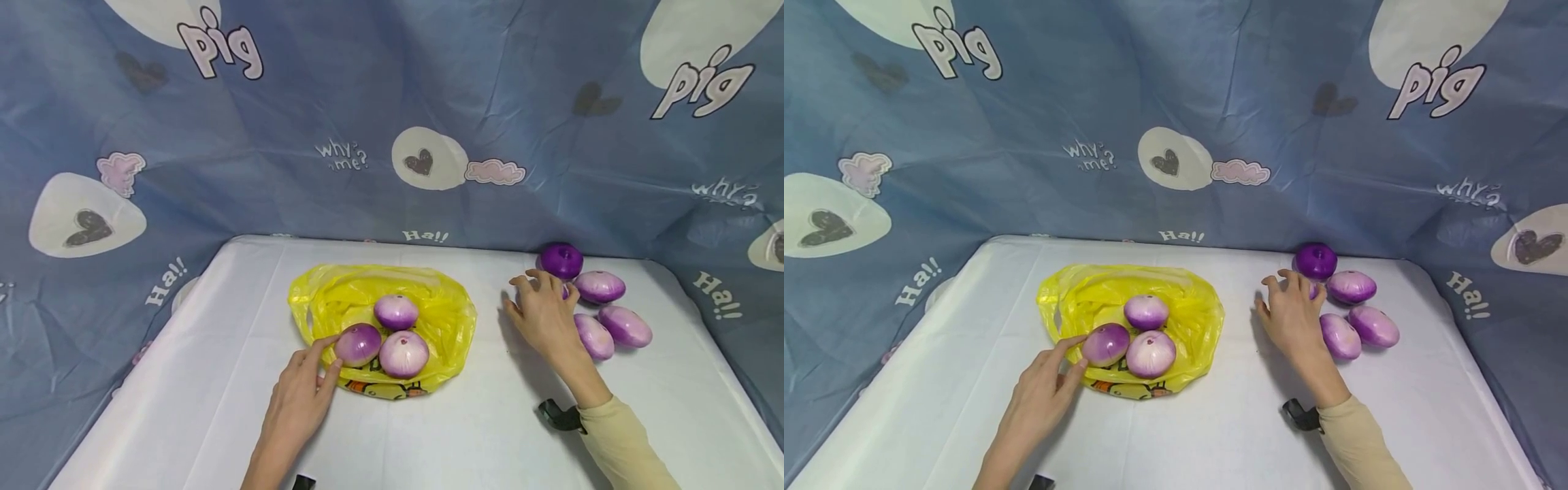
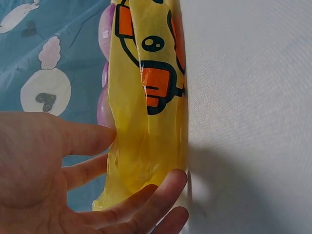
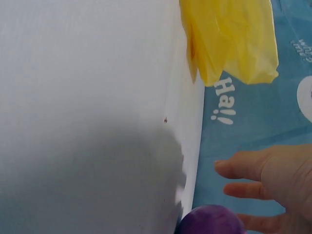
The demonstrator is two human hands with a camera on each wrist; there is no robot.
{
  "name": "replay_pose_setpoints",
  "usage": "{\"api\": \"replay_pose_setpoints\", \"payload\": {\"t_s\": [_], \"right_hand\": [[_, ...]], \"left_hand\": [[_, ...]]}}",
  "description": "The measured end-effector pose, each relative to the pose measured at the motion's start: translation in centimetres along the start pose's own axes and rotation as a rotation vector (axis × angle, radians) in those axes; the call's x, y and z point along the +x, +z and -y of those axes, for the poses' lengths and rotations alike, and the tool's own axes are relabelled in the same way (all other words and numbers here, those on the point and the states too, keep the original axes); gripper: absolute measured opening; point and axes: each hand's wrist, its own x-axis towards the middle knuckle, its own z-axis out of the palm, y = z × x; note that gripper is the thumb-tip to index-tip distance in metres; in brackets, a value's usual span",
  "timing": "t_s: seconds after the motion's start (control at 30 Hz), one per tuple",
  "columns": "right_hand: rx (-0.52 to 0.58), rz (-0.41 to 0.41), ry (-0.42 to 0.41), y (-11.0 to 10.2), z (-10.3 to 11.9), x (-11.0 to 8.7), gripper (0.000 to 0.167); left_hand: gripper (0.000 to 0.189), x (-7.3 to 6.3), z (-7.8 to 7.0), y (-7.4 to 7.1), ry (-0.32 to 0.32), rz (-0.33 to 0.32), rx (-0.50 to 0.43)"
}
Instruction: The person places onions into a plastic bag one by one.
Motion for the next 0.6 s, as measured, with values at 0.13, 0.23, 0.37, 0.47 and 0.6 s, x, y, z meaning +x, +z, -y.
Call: {"api": "replay_pose_setpoints", "payload": {"t_s": [0.13, 0.23, 0.37, 0.47, 0.6], "right_hand": [[0.01, -0.001, 0.003, 0.07, -0.17, 0.06, 0.035], [0.007, -0.001, -0.002, 0.1, -0.23, 0.15, 0.034], [0.004, -0.005, -0.004, 0.26, -0.49, 0.43, 0.034], [0.006, -0.009, 0.0, 0.44, -0.71, 0.54, 0.035], [0.004, -0.03, -0.002, 0.58, -0.89, 0.58, 0.037]], "left_hand": [[0.04, -0.02, 0.02, -0.11, -0.004, -0.001, 0.003], [0.041, -0.04, 0.02, -0.12, -0.007, 0.0, 0.004], [0.041, -0.04, 0.03, -0.11, -0.008, -0.001, 0.002], [0.041, -0.02, 0.03, -0.05, -0.006, -0.003, 0.003], [0.041, -0.02, 0.03, 0.0, -0.001, -0.009, 0.005]]}}
